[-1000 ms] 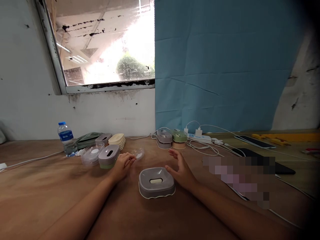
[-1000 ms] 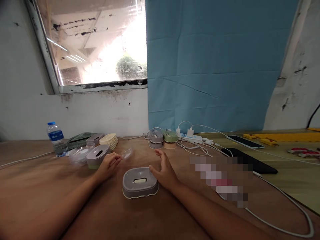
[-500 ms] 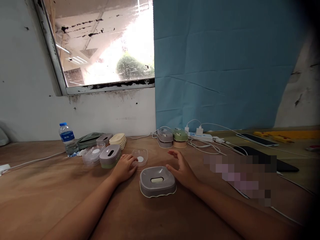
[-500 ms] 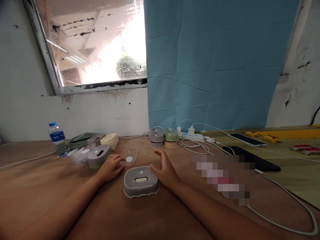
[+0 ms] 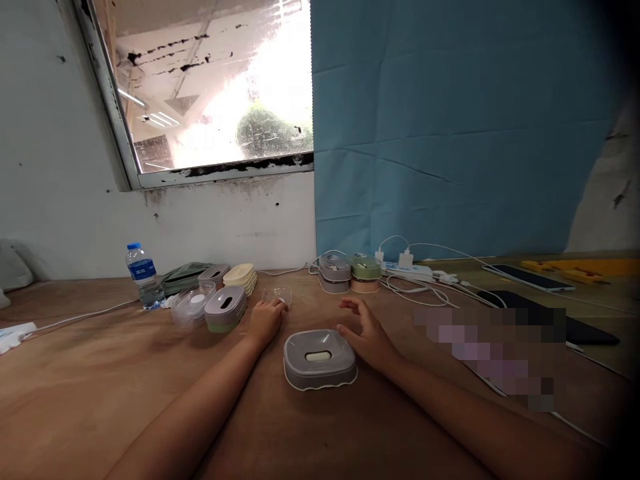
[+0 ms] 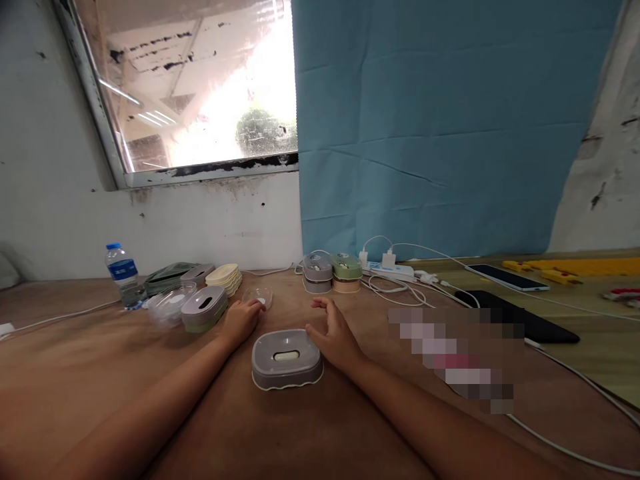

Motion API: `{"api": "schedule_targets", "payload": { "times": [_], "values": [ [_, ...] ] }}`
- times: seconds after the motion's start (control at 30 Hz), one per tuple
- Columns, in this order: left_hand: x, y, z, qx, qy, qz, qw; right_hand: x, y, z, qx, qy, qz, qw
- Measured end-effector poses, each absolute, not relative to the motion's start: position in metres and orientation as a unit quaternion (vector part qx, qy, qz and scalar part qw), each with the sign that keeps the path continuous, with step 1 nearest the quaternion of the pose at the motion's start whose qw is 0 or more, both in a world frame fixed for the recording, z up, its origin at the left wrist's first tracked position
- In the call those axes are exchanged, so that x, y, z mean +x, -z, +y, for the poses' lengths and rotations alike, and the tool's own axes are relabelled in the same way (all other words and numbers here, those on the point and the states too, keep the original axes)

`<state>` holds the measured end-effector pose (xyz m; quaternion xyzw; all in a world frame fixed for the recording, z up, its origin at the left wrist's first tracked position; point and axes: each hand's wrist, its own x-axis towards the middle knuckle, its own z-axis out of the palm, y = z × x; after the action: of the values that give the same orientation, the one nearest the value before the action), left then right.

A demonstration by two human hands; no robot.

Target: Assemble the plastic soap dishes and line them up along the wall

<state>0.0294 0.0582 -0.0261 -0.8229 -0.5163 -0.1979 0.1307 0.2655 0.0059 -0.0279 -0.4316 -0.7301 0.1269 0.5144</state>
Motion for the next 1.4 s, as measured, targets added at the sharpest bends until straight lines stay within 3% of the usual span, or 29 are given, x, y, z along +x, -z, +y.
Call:
{"api": "schedule_targets", "payload": {
  "times": [0.23, 0.63, 0.97, 1.4],
  "values": [
    [0.034, 0.026, 0.098, -0.767, 0.18, -0.597, 0.15, 0.266, 0.019, 0.0, -0.407, -0.118, -0.801, 0.423],
    [0.029, 0.029, 0.113, -0.733, 0.16, -0.635, 0.186, 0.261, 0.018, -0.004, -0.353, -0.109, -0.837, 0.404],
    [0.024, 0.034, 0.117, -0.716, 0.164, -0.66, 0.156, 0.263, 0.014, -0.012, -0.3, -0.142, -0.891, 0.31],
    [0.036, 0.025, 0.094, -0.747, 0.342, -0.569, 0.03, 0.267, 0.011, -0.016, -0.308, -0.167, -0.906, 0.237]
  ]
}}
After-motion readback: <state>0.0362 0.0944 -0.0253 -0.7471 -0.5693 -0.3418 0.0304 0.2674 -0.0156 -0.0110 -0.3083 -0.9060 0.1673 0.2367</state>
